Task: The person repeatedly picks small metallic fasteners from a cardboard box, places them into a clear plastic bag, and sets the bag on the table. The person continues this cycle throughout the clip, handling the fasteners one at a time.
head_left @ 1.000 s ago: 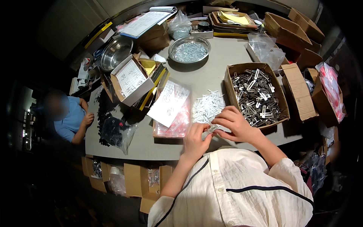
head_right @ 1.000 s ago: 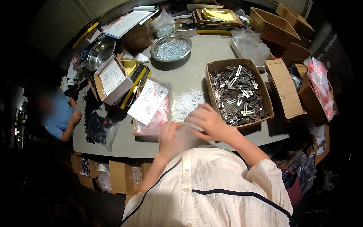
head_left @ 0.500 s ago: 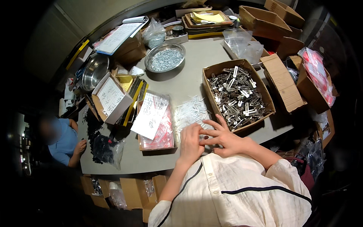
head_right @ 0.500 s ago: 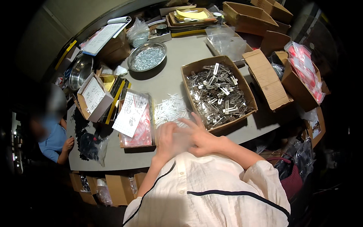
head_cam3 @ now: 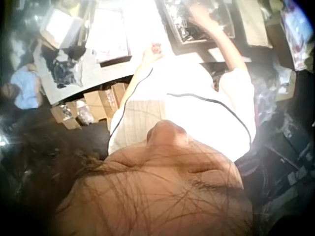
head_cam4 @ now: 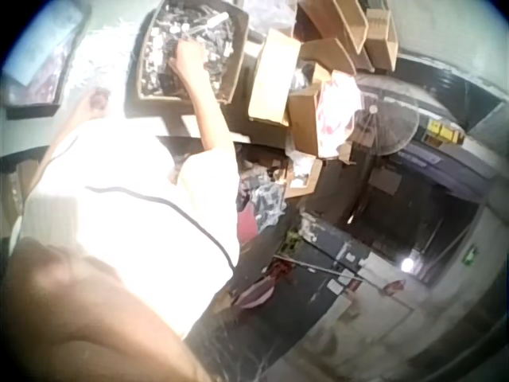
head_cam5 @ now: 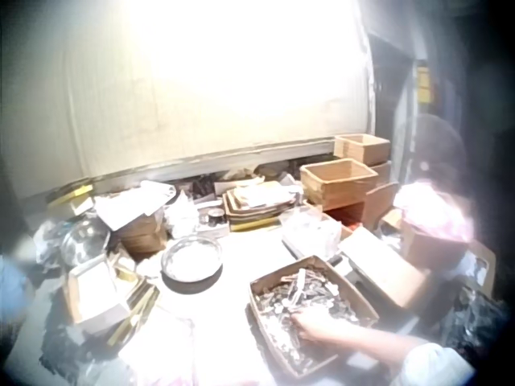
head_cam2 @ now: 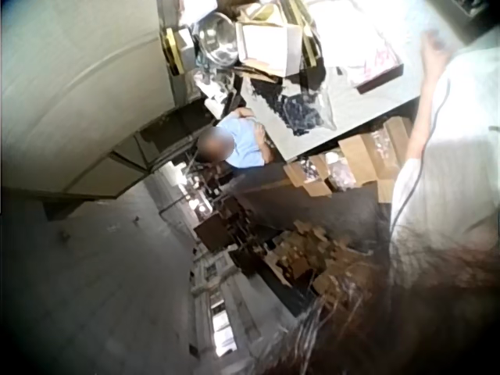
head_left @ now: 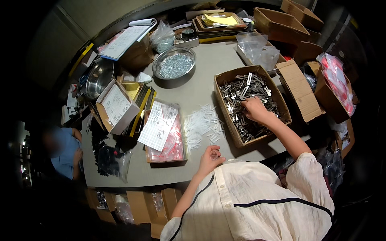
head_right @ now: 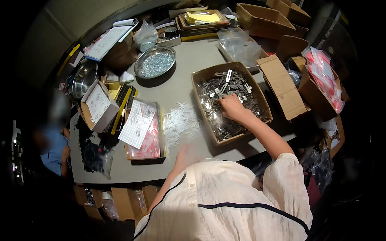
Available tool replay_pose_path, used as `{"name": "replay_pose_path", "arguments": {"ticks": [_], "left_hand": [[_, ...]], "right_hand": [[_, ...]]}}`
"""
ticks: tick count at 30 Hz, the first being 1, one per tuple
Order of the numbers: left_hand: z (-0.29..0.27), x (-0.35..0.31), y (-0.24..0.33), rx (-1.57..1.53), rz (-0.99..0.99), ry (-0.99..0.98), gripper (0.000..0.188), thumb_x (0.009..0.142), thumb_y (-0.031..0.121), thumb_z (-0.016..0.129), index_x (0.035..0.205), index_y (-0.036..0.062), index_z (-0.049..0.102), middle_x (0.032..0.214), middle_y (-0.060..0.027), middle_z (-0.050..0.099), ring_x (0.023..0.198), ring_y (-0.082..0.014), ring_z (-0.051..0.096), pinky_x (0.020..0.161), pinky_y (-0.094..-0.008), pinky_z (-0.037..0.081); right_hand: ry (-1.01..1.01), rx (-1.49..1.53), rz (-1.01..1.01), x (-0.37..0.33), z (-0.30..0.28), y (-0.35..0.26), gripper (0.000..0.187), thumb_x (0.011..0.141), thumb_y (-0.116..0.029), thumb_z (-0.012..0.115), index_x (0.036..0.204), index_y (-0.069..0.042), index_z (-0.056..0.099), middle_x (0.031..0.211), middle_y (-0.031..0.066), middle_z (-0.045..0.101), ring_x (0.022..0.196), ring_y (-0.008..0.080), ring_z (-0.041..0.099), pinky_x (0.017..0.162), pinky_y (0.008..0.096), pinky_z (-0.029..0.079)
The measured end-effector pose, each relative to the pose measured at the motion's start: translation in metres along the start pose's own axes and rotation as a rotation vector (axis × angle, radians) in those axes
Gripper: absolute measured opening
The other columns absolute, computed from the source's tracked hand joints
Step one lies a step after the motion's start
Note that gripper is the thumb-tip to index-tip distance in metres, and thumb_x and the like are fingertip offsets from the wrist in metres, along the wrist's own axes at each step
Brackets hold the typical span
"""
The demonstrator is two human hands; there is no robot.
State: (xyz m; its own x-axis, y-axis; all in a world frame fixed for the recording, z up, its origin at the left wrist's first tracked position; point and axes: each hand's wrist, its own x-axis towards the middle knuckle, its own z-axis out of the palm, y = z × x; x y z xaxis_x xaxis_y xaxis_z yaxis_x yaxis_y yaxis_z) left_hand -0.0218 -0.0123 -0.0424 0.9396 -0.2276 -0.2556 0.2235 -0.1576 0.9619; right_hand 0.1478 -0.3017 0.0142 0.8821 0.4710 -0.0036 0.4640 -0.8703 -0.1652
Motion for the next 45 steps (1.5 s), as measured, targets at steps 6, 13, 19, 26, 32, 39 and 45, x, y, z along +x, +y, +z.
{"name": "replay_pose_path", "arguments": {"ticks": [6, 13, 19, 26, 32, 39, 45], "left_hand": [[-0.004, -0.003, -0.002, -0.117, 0.007, 0.008, 0.05, 0.082, 0.0, 0.081, 0.124, 0.0013, 0.056, 0.09, -0.0011, 0.06, 0.086, -0.0091, 0.058, 0.079, -0.0235, 0.049], [-0.002, -0.002, 0.002, -0.137, -0.058, -0.012, 0.041, 0.085, 0.0, 0.079, 0.12, 0.0007, 0.059, 0.09, -0.0012, 0.061, 0.083, -0.0089, 0.059, 0.077, -0.0234, 0.05], [-0.003, -0.004, 0.004, -0.099, -0.018, 0.009, 0.037, 0.086, 0.0, 0.078, 0.118, 0.0007, 0.06, 0.089, -0.0012, 0.062, 0.082, -0.0086, 0.059, 0.076, -0.0234, 0.05], [-0.002, -0.003, 0.008, -0.118, -0.066, 0.016, 0.036, 0.085, -0.001, 0.077, 0.117, 0.0003, 0.06, 0.087, -0.0008, 0.062, 0.08, -0.0086, 0.06, 0.076, -0.0232, 0.05], [-0.002, -0.003, 0.005, -0.061, -0.056, 0.028, 0.035, 0.086, -0.001, 0.076, 0.117, -0.0002, 0.06, 0.087, -0.0012, 0.063, 0.08, -0.0086, 0.06, 0.075, -0.0234, 0.05], [-0.002, -0.002, 0.003, -0.078, -0.054, 0.014, 0.036, 0.087, 0.0, 0.076, 0.118, -0.0005, 0.059, 0.089, -0.0017, 0.064, 0.081, -0.0086, 0.06, 0.076, -0.0234, 0.05], [-0.001, 0.0, -0.001, -0.064, -0.055, 0.026, 0.036, 0.088, 0.001, 0.075, 0.12, -0.0005, 0.058, 0.091, -0.0024, 0.065, 0.082, -0.009, 0.061, 0.077, -0.0234, 0.05]], "right_hand": [[0.156, -0.242, -0.152, 0.009, 0.015, -0.003, 0.017, 0.075, -0.012, 0.069, 0.092, -0.008, 0.07, 0.091, 0.0098, 0.066, 0.096, 0.0275, 0.065, 0.091, 0.04, 0.043], [0.105, -0.169, -0.218, 0.012, 0.003, 0.008, 0.02, 0.072, -0.01, 0.069, 0.092, -0.009, 0.071, 0.089, 0.0067, 0.065, 0.095, 0.0254, 0.063, 0.092, 0.0389, 0.043], [0.222, 0.095, -0.142, 0.009, -0.019, 0.011, 0.021, 0.068, -0.008, 0.069, 0.089, -0.008, 0.072, 0.087, 0.0081, 0.065, 0.094, 0.0274, 0.063, 0.09, 0.0402, 0.043], [0.066, 0.048, -0.091, 0.012, -0.007, 0.009, 0.009, 0.068, -0.009, 0.071, 0.077, -0.009, 0.068, 0.083, 0.0077, 0.065, 0.091, 0.0282, 0.064, 0.091, 0.0409, 0.043], [0.094, -0.042, -0.214, 0.015, -0.006, 0.005, 0.007, 0.07, -0.01, 0.071, 0.077, -0.009, 0.068, 0.08, 0.0079, 0.064, 0.089, 0.0293, 0.064, 0.09, 0.0416, 0.043], [0.049, -0.027, -0.066, 0.022, 0.01, 0.007, 0.01, 0.07, -0.015, 0.073, 0.076, -0.008, 0.068, 0.081, 0.0111, 0.066, 0.087, 0.0309, 0.065, 0.087, 0.0438, 0.045], [-0.044, -0.168, -0.005, 0.024, 0.024, 0.002, 0.016, 0.071, -0.021, 0.076, 0.078, -0.007, 0.07, 0.082, 0.0111, 0.067, 0.085, 0.0316, 0.066, 0.087, 0.0456, 0.046]]}}
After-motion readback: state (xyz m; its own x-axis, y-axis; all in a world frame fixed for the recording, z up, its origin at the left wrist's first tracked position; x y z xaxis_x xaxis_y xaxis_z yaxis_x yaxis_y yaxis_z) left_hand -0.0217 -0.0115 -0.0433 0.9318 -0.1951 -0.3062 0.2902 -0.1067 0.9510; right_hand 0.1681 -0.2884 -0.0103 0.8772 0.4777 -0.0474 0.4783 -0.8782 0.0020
